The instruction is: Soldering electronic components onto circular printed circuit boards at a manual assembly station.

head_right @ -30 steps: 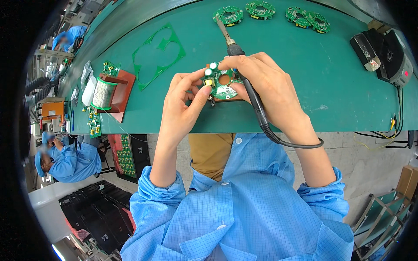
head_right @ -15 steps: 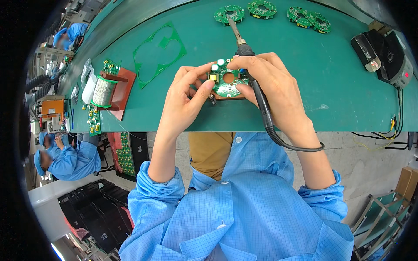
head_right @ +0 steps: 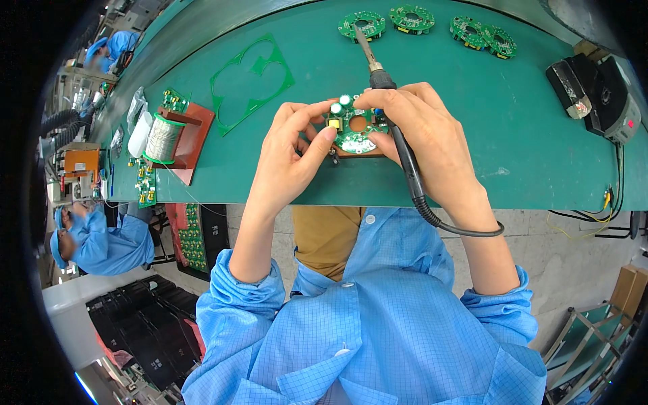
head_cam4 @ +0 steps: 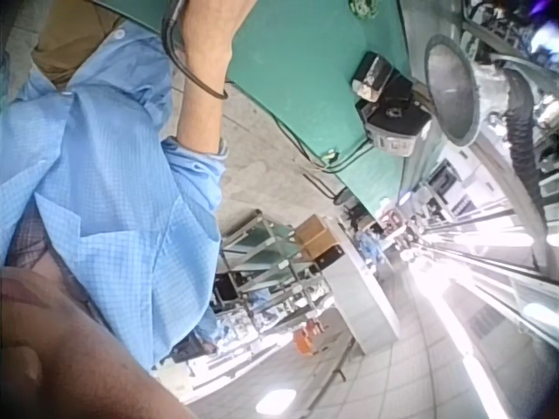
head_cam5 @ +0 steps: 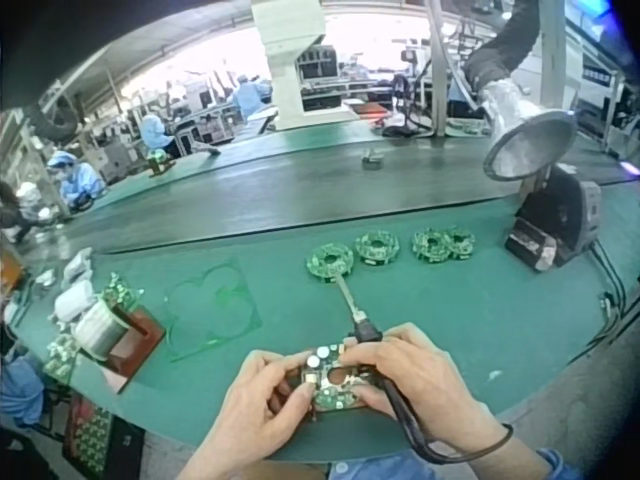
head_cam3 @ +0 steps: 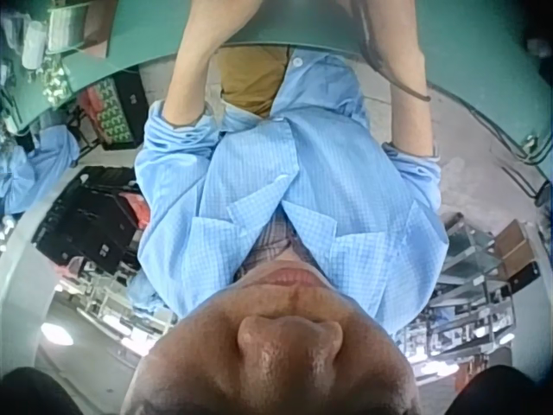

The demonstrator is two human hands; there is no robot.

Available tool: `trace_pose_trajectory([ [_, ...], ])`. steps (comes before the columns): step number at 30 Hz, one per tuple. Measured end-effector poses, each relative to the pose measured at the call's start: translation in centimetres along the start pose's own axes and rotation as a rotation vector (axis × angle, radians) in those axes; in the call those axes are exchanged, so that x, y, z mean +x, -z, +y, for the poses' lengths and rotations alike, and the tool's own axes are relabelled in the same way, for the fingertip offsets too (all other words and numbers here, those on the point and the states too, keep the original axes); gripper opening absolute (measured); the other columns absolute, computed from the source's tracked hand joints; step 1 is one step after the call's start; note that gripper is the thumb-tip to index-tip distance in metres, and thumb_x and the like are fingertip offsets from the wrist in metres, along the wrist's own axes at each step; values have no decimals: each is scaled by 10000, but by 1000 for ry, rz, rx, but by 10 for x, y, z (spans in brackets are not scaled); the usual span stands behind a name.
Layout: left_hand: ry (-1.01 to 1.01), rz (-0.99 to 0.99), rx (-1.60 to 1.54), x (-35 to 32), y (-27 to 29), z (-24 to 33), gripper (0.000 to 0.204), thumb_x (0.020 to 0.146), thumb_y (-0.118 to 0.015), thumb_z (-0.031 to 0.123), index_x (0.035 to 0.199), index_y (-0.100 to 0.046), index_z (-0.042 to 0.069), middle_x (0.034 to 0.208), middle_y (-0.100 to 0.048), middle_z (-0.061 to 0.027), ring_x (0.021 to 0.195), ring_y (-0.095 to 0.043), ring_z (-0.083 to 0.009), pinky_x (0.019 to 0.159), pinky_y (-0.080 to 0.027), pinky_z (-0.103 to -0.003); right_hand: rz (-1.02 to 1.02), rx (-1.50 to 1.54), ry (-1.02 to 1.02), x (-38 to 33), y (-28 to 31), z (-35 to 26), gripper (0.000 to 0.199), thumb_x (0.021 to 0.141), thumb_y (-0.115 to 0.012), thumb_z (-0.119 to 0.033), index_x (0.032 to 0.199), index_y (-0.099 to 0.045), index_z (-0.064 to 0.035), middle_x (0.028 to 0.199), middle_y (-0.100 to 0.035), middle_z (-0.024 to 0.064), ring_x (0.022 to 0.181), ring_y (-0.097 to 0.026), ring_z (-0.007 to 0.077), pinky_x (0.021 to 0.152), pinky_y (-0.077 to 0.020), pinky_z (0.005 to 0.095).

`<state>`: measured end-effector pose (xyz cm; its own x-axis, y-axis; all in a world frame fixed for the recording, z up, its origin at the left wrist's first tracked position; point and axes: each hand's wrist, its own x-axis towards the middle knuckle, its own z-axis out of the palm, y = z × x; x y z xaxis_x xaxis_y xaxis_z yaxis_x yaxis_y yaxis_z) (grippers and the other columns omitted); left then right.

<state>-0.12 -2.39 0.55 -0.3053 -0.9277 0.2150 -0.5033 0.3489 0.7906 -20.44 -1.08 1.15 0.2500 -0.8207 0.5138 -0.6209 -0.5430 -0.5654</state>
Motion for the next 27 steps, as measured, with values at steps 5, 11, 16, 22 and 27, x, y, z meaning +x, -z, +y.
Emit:
trace_pose_trajectory([
  [5,24,0,-31,0,-1,0,312,877,-631,141,1172,-619,40,939,-509,-76,748,-526,-142,616,-457,-275,15,45,-11,1,-1,3,360,732,-723,-118,1076,-616,-122,943,-655,41,899,-597,247,702,-517,366],
  [11,17,10,-45,0,-2,-1,315,863,-644,145,1149,-616,19,937,-501,-89,752,-532,-173,639,-468,-302,-26,-2,-15,6,4,1,347,732,-727,-146,1061,-615,-130,905,-653,32,861,-596,241,680,-514,358],
  [16,-44,26,13,3,-2,-2,287,866,-635,88,1148,-646,34,952,-529,-58,751,-537,-93,556,-443,-215,-64,-97,22,10,10,-3,331,729,-728,-172,1035,-608,-137,850,-651,20,813,-587,238,650,-505,351],
  [22,-39,-7,-6,4,-1,-2,312,856,-622,120,1157,-631,40,980,-519,-79,761,-549,-138,638,-474,-274,-77,-114,31,13,10,-5,336,730,-725,-189,1039,-601,-139,831,-651,20,789,-578,237,638,-498,353],
  [27,-43,-37,23,9,-2,-3,366,843,-584,136,1193,-607,31,991,-500,-96,754,-531,-156,738,-455,-306,-124,-122,60,17,16,-5,335,735,-727,-201,1039,-600,-138,825,-651,23,778,-576,236,632,-493,356],
])
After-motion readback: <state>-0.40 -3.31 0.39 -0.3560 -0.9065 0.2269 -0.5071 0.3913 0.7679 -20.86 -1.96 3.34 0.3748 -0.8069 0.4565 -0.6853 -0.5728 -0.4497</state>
